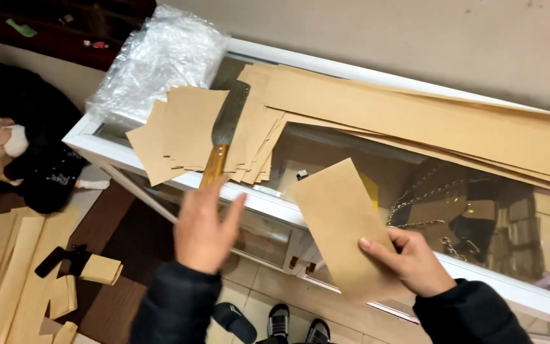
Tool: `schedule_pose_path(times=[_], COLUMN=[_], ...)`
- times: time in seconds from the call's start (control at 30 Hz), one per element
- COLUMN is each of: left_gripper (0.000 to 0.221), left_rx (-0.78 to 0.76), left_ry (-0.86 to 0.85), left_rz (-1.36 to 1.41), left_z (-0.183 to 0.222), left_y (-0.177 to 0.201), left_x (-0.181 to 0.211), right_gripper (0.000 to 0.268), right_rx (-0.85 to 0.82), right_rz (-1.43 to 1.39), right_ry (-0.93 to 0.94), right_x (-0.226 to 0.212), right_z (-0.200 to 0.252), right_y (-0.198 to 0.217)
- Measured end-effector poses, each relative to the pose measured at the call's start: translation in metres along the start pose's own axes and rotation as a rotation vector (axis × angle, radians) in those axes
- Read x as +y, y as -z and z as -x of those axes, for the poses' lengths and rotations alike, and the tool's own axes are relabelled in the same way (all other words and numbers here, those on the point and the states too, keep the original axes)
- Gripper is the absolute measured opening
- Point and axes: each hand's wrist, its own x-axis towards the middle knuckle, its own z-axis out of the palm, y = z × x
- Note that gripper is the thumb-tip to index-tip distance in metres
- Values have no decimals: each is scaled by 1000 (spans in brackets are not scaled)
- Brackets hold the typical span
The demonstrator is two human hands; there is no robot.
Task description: Cutting strips of brown paper with a knife and sealing the edges with a lighter.
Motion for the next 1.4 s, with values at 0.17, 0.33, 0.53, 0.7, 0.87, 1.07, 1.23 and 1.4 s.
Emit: schedule_pose_path(times=[0.17, 0.33, 0.53, 0.7, 0.87, 1.07, 1.23, 1.4], left_gripper=[60, 59, 63, 76, 70, 45, 41, 44], left_rx=[-43, 79, 84, -99, -185, -184, -81, -89], left_ry=[40, 58, 88, 214, 380, 156, 59, 31], left_rz=[-302, -501, -616, -390, 100, 177, 89, 52], left_z=[-32, -55, -71, -63, -19, 34, 49, 59], left_y=[-35, -74, -76, 0, 56, 70, 77, 76], left_x=[-37, -62, -70, -30, -10, -10, -16, -22], right_gripper=[30, 30, 31, 33, 33, 36, 34, 36], right_rx=[-2, -20, -126, -154, -98, -138, -128, -106], right_rz=[24, 22, -46, -60, -190, -297, -330, -326], right_ry=[-62, -137, -183, -199, -224, -187, -156, -168], right_x=[-1, -10, 8, 13, 33, 37, 43, 38], right_z=[-4, -4, -31, -33, -44, -51, -59, -54], right_y=[22, 22, 30, 40, 54, 66, 76, 71])
